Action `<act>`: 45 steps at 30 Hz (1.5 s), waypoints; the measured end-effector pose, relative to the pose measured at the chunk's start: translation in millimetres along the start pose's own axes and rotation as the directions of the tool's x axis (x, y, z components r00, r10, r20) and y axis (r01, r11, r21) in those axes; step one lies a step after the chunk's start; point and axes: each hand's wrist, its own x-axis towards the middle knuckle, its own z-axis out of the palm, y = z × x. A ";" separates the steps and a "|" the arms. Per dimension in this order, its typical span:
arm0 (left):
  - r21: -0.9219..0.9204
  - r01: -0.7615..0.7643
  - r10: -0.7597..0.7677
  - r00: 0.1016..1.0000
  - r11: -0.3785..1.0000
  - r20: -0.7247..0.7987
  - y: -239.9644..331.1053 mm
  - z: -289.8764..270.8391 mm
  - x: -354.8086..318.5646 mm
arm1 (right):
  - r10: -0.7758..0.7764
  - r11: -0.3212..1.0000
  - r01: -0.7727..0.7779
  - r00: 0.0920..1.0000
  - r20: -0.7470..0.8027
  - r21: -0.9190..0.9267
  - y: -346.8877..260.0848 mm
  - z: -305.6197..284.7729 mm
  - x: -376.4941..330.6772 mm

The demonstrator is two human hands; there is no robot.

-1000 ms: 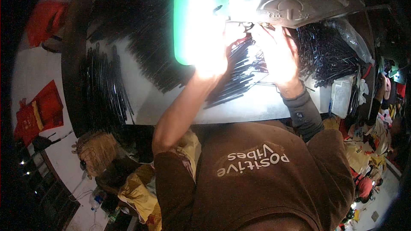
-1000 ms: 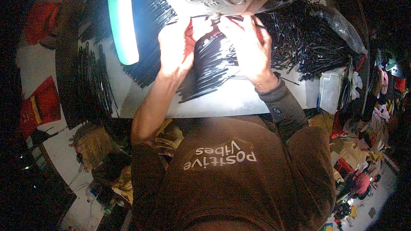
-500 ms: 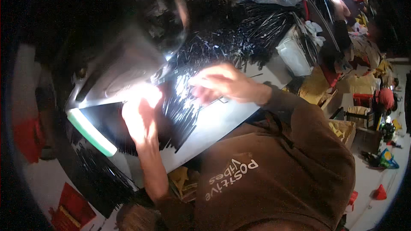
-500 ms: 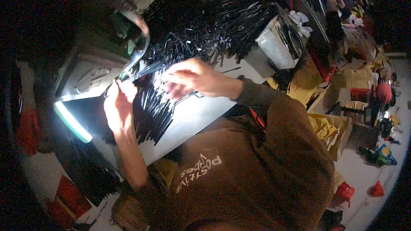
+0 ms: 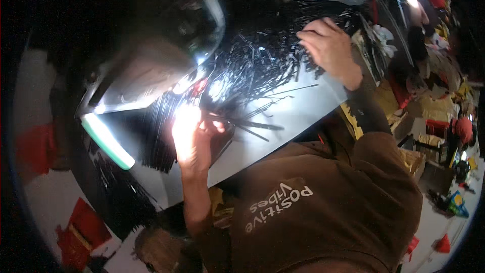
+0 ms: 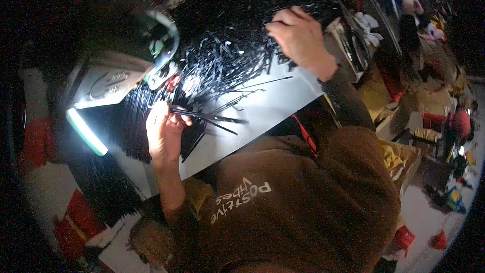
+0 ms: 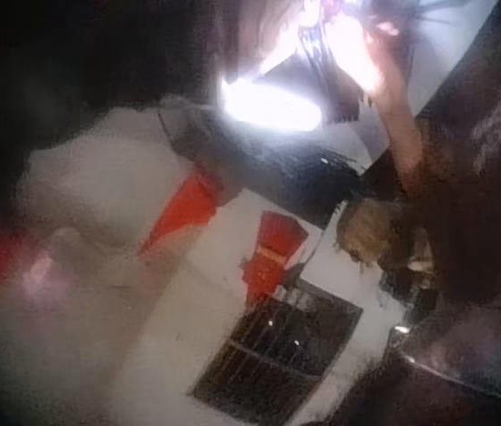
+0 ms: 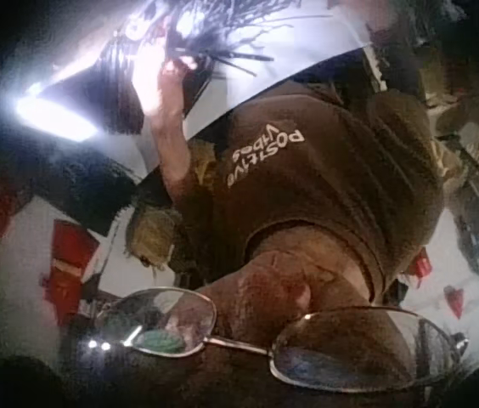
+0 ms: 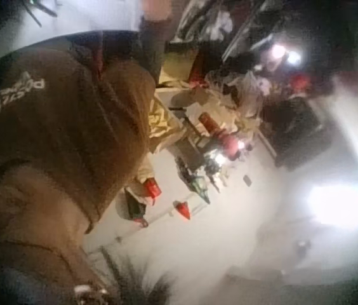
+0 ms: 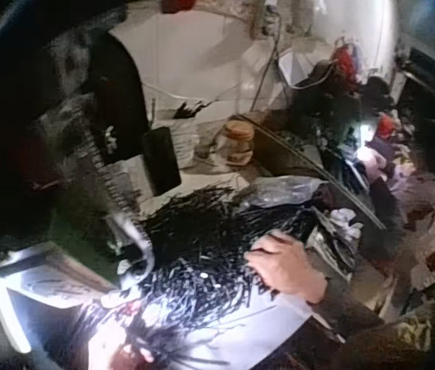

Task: The person processes umbrella ribs by attaching small pieces to rods by hand, trimming bundles of rods using a benchtop machine, and assembling rib components before removing eyeglasses.

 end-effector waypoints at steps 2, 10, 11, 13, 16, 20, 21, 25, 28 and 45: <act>0.015 -0.010 0.011 0.998 1.000 -0.069 1.6 -6.1 -3.7 | -0.042 0.998 0.040 0.998 -0.046 -0.041 1.9 -4.3 4.0; -0.295 0.015 -0.063 0.986 0.955 -0.153 -5.5 2.1 10.3 | -0.403 0.826 0.478 0.872 -0.278 0.300 -77.4 30.1 45.5; -0.248 -0.010 -0.032 0.986 0.969 -0.164 -6.7 3.1 12.5 | -0.433 0.809 0.492 0.869 -0.240 0.322 -97.2 34.8 50.4; -0.213 -0.020 -0.015 0.987 0.977 -0.159 -6.2 4.4 15.6 | -0.448 0.778 0.486 0.874 -0.190 0.398 -123.9 48.6 56.6; -0.285 -0.050 -0.001 0.984 0.957 -0.176 -4.9 0.6 16.2 | -0.378 0.716 0.399 0.912 -0.162 0.573 -142.7 55.9 63.6; -0.294 -0.075 0.011 0.977 0.953 -0.214 -5.1 -3.5 19.4 | -0.156 0.676 0.034 0.983 0.097 0.736 -158.6 46.3 70.1; -0.218 -0.071 0.024 0.978 0.973 -0.207 -4.6 -2.5 20.2 | -0.058 0.502 -0.172 0.971 0.232 0.848 -163.0 46.2 70.3; 0.066 -0.108 0.119 0.975 0.992 -0.190 2.9 5.7 23.1 | 0.015 0.171 -0.396 0.917 0.399 0.902 -167.7 51.0 68.5; 0.394 -0.191 0.263 0.955 0.899 -0.139 0.7 1.0 27.9 | 0.036 0.191 -0.404 0.914 0.405 0.895 -169.3 51.2 67.3; 0.924 -0.276 0.572 0.816 0.266 0.079 -7.1 -15.9 37.5 | 0.219 0.383 -0.371 0.926 0.308 0.846 -180.9 65.2 64.0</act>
